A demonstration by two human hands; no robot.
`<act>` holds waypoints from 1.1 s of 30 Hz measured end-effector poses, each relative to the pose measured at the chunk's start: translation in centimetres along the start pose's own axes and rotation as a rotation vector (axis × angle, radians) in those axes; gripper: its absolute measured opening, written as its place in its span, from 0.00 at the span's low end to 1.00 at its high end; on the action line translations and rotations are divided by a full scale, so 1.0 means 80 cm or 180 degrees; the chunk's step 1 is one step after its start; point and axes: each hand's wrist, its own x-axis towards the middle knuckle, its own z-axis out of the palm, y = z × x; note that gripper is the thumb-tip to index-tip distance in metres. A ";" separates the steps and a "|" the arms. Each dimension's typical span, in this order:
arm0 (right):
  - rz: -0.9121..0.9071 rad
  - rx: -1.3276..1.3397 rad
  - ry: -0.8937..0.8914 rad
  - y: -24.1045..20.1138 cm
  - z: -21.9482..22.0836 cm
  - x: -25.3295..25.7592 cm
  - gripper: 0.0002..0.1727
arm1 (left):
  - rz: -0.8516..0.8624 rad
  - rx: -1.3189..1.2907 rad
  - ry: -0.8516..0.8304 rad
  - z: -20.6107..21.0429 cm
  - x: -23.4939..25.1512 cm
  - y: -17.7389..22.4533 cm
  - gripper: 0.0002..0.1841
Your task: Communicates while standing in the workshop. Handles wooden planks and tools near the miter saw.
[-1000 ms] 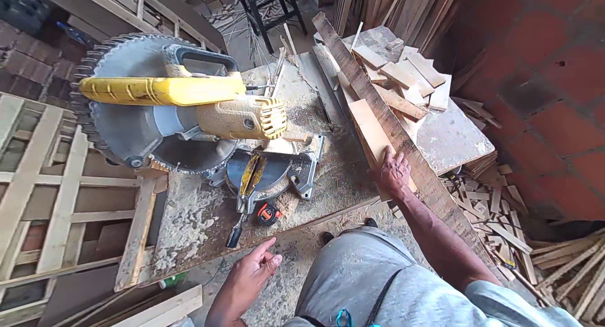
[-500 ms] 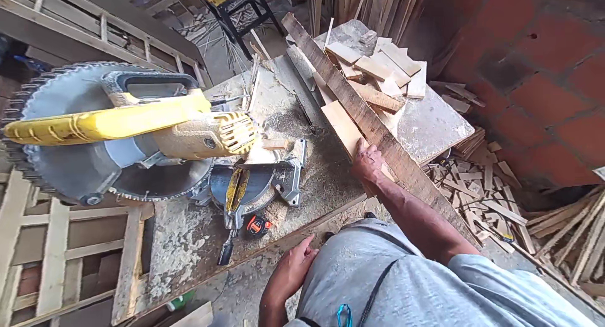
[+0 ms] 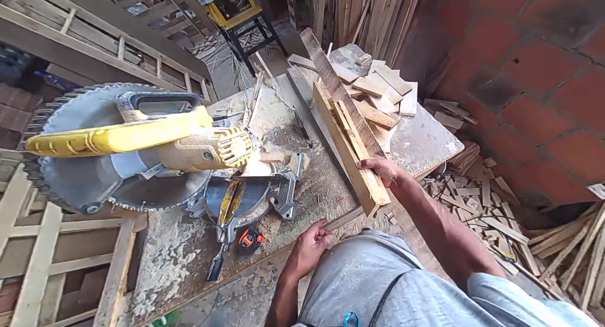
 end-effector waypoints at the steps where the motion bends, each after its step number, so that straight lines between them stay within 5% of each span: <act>1: 0.0034 0.0036 -0.0105 -0.001 0.002 -0.016 0.20 | 0.0125 -0.0558 0.0151 0.008 0.016 0.004 0.37; 6: -0.0063 -0.0075 -0.0696 0.028 -0.003 -0.088 0.45 | 0.0680 -0.2508 0.0326 0.050 0.114 0.084 0.62; 8: -0.0297 -0.0383 -0.0830 0.025 -0.006 -0.106 0.54 | 0.0949 -0.2854 0.0516 0.075 0.127 0.142 0.59; 11: -0.0648 -0.1406 -0.0394 -0.005 -0.032 -0.131 0.70 | 0.1173 -0.2411 0.0246 0.096 0.150 0.187 0.58; 17: -0.0605 -0.2639 0.1467 -0.063 -0.126 -0.157 0.73 | 0.1155 -0.0156 -0.0675 0.099 0.195 0.257 0.46; 22: -0.0049 -0.3657 0.2518 -0.085 -0.240 -0.071 0.68 | 0.0484 0.0142 -0.1603 0.112 0.158 0.192 0.32; 25: 0.0216 -0.4425 0.2744 -0.056 -0.321 -0.016 0.64 | 0.0066 0.0226 -0.1714 0.120 0.133 0.128 0.31; 28: 0.0294 -0.4921 0.2650 -0.043 -0.338 0.011 0.62 | -0.0255 0.0023 -0.1448 0.103 0.104 0.082 0.31; 33: 0.0156 -0.4972 0.2543 -0.034 -0.356 0.011 0.69 | -0.0491 -0.0278 -0.0132 0.056 0.062 0.028 0.27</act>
